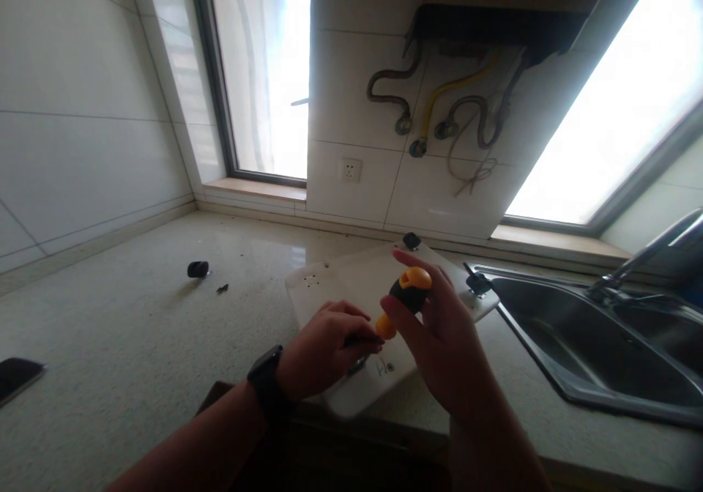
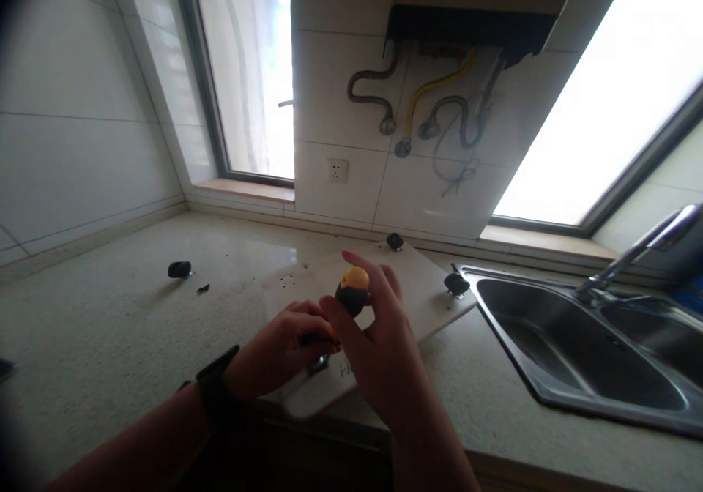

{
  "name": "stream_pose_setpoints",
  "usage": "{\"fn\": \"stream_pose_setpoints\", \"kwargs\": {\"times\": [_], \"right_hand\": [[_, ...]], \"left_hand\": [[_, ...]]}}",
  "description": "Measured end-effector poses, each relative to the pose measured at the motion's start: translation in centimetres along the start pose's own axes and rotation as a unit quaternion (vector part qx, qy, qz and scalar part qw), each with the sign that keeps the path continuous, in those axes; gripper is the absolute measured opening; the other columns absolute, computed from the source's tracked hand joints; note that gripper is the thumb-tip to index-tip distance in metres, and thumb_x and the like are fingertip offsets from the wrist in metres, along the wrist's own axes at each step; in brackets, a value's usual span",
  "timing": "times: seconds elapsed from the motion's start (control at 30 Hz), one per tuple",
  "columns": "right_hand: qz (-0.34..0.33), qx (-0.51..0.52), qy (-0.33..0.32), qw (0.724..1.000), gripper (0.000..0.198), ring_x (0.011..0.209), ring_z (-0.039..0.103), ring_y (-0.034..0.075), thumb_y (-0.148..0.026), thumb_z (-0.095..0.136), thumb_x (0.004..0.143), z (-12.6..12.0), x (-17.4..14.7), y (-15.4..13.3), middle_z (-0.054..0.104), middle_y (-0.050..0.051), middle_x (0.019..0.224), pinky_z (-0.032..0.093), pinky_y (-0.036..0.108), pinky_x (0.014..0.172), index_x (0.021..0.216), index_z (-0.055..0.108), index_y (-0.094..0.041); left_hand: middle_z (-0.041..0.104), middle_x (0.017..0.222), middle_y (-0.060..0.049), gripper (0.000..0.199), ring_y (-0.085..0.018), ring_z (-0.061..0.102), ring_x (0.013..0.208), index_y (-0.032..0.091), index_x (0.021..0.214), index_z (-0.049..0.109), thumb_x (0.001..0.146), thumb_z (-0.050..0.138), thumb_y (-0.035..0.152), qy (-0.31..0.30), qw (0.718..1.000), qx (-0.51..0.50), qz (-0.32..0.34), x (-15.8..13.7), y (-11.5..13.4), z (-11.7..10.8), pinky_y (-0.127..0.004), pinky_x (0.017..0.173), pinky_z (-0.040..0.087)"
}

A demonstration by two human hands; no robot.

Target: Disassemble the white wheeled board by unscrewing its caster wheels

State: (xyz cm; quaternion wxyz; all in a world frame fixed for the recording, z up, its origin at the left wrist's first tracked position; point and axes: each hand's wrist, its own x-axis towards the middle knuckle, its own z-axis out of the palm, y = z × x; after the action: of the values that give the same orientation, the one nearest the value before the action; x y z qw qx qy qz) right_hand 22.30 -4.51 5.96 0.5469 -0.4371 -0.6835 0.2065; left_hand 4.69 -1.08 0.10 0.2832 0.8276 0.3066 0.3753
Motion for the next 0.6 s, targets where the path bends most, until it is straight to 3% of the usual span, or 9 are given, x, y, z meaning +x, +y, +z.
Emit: {"fn": "stream_pose_setpoints", "kwargs": {"times": [0.13,0.3,0.43,0.6], "right_hand": [[0.005,0.046,0.008,0.999,0.05,0.095,0.066,0.02,-0.032,0.068,0.091,0.2,-0.1,0.2,0.064,0.003,0.112,0.056,0.041,0.086,0.137,0.05,-0.036],[-0.009,0.075,-0.025,0.997,0.036,0.111,0.064,0.022,-0.029,0.059,0.096,0.5,-0.1,0.1,0.064,0.005,0.124,0.055,0.043,0.092,0.131,0.05,-0.035],[-0.009,-0.005,-0.019,1.0,0.047,0.104,0.063,0.022,-0.034,0.068,0.09,0.4,0.0,-0.2,0.058,0.007,0.129,0.054,0.043,0.09,0.134,0.053,-0.035],[0.023,-0.011,0.003,1.0,0.05,0.085,0.063,0.019,-0.032,0.073,0.085,0.4,0.0,-0.3,0.063,0.004,0.107,0.057,0.04,0.078,0.132,0.056,-0.033]], "left_hand": [[0.072,0.097,-0.006,0.004,-0.024,0.064,0.098,0.025,0.089,0.078,0.085,0.078,0.025,0.032,0.999,0.005,-0.039,-0.2,-0.2,0.3,-0.042,0.093,0.049],[0.067,0.092,-0.005,0.013,-0.022,0.061,0.091,0.02,0.079,0.07,0.081,0.082,0.024,0.062,0.995,-0.004,-0.074,-0.3,-0.5,0.9,-0.038,0.085,0.05],[0.064,0.089,-0.004,0.02,-0.021,0.059,0.086,0.018,0.075,0.062,0.082,0.079,0.023,0.076,0.995,-0.001,-0.071,-0.5,-0.7,1.5,-0.036,0.078,0.049],[0.063,0.086,-0.004,0.023,-0.02,0.057,0.082,0.018,0.076,0.06,0.082,0.08,0.026,0.087,0.994,0.004,-0.071,-0.6,-0.8,2.0,-0.033,0.073,0.049]]}}
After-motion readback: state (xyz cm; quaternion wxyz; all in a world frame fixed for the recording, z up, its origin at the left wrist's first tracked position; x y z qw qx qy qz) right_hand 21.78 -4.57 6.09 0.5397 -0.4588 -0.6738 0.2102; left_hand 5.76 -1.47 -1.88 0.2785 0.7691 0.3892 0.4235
